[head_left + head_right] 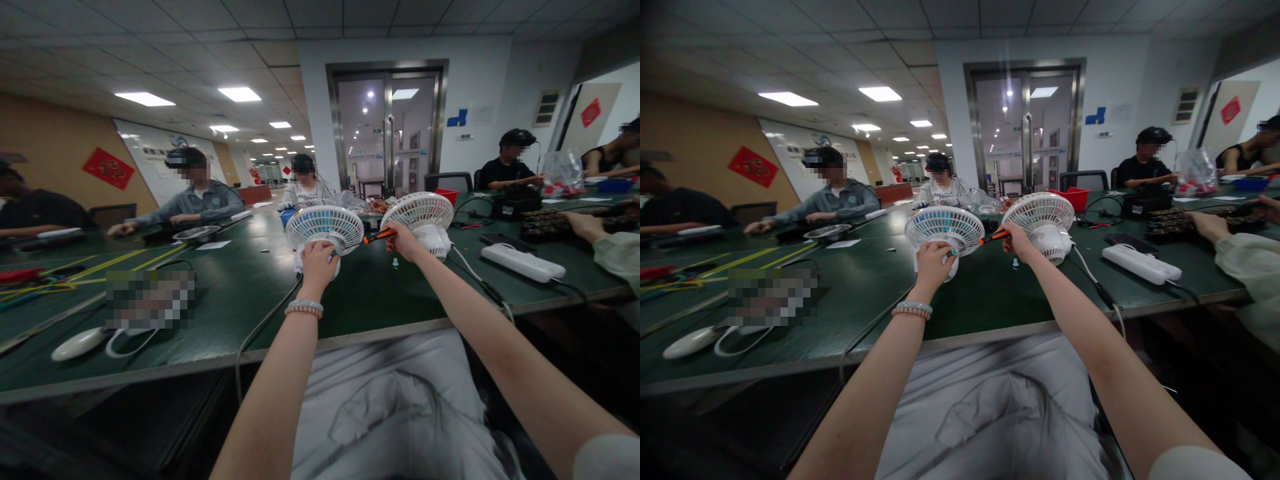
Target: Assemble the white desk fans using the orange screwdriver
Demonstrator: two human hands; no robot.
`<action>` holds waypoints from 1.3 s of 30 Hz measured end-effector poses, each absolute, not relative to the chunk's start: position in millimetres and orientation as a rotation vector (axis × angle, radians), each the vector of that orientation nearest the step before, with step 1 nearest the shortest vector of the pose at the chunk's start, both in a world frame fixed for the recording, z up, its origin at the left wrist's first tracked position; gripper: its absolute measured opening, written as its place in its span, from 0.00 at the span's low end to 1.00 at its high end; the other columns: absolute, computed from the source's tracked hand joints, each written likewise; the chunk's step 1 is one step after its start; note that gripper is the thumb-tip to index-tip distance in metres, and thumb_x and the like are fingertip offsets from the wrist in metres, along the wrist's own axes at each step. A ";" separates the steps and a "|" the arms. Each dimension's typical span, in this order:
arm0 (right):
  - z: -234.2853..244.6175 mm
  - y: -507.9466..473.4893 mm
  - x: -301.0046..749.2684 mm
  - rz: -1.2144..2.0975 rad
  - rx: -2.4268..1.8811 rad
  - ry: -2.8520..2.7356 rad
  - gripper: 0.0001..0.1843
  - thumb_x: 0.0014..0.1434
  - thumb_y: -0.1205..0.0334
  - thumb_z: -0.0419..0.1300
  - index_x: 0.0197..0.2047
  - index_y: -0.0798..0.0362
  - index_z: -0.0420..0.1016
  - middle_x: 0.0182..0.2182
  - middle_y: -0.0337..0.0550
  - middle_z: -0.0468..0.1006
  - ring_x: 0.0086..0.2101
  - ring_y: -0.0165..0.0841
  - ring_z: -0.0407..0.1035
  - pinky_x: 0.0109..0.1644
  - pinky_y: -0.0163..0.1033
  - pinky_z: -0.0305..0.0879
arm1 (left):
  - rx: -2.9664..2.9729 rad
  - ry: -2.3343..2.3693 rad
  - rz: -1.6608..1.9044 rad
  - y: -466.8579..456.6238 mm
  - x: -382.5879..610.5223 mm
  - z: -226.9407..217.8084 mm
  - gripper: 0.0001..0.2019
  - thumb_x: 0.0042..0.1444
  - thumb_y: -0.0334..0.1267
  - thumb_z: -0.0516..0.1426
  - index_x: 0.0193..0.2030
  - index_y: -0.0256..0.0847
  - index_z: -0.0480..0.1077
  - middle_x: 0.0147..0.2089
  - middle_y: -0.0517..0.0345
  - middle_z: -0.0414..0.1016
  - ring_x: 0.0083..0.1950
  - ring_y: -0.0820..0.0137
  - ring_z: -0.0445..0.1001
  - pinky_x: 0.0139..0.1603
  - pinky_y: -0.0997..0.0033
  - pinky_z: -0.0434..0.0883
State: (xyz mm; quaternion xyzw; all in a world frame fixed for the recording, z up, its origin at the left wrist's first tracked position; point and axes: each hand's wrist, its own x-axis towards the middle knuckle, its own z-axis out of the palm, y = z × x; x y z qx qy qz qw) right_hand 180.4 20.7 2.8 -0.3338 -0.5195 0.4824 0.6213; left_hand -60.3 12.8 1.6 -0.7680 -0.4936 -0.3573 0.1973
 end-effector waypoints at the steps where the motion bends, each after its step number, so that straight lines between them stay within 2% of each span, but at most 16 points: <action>1: 3.4 19.9 180.1 1.115 -0.761 -1.190 0.09 0.53 0.55 0.48 0.33 0.51 0.61 0.16 0.32 0.59 0.16 0.25 0.55 0.18 0.31 0.56 | -2.150 -1.378 -1.000 12.8 -60.3 1.7 0.10 0.52 0.39 0.53 0.40 0.46 0.73 0.47 0.56 0.70 0.53 0.59 0.59 0.50 0.56 0.57; 9: 7.6 11.5 177.9 1.107 -0.737 -1.233 0.09 0.51 0.61 0.45 0.36 0.50 0.61 0.17 0.34 0.64 0.16 0.28 0.58 0.20 0.33 0.58 | -2.147 -1.396 -0.991 11.3 -59.8 2.6 0.11 0.51 0.39 0.54 0.40 0.46 0.73 0.47 0.55 0.70 0.53 0.59 0.59 0.50 0.56 0.58; 15: 5.5 16.0 179.5 1.088 -0.734 -1.279 0.09 0.52 0.59 0.46 0.36 0.51 0.61 0.16 0.35 0.66 0.17 0.29 0.61 0.19 0.31 0.56 | -2.150 -1.380 -0.997 12.0 -60.2 2.0 0.11 0.51 0.39 0.54 0.40 0.46 0.73 0.47 0.55 0.70 0.52 0.59 0.59 0.49 0.55 0.58; 22: -0.4 23.6 181.3 0.998 -0.778 -1.307 0.16 0.54 0.48 0.48 0.35 0.52 0.63 0.13 0.33 0.65 0.15 0.28 0.62 0.19 0.30 0.53 | -2.149 -1.380 -1.017 12.0 -59.9 1.8 0.10 0.51 0.39 0.54 0.40 0.46 0.73 0.47 0.56 0.70 0.53 0.59 0.59 0.50 0.56 0.58; 30: -2.0 26.3 181.8 1.038 -0.774 -1.282 0.16 0.55 0.48 0.48 0.37 0.52 0.64 0.16 0.35 0.67 0.15 0.27 0.62 0.18 0.31 0.56 | -2.157 -1.396 -0.997 12.1 -60.2 2.6 0.11 0.51 0.39 0.54 0.40 0.46 0.73 0.48 0.55 0.70 0.53 0.58 0.59 0.50 0.56 0.57; 39: 0.8 24.0 180.6 1.030 -0.748 -1.271 0.14 0.45 0.61 0.55 0.38 0.52 0.65 0.22 0.34 0.69 0.17 0.24 0.61 0.19 0.31 0.57 | -2.138 -1.386 -0.990 11.9 -60.0 1.6 0.11 0.52 0.39 0.54 0.40 0.46 0.73 0.47 0.56 0.70 0.52 0.59 0.59 0.50 0.56 0.57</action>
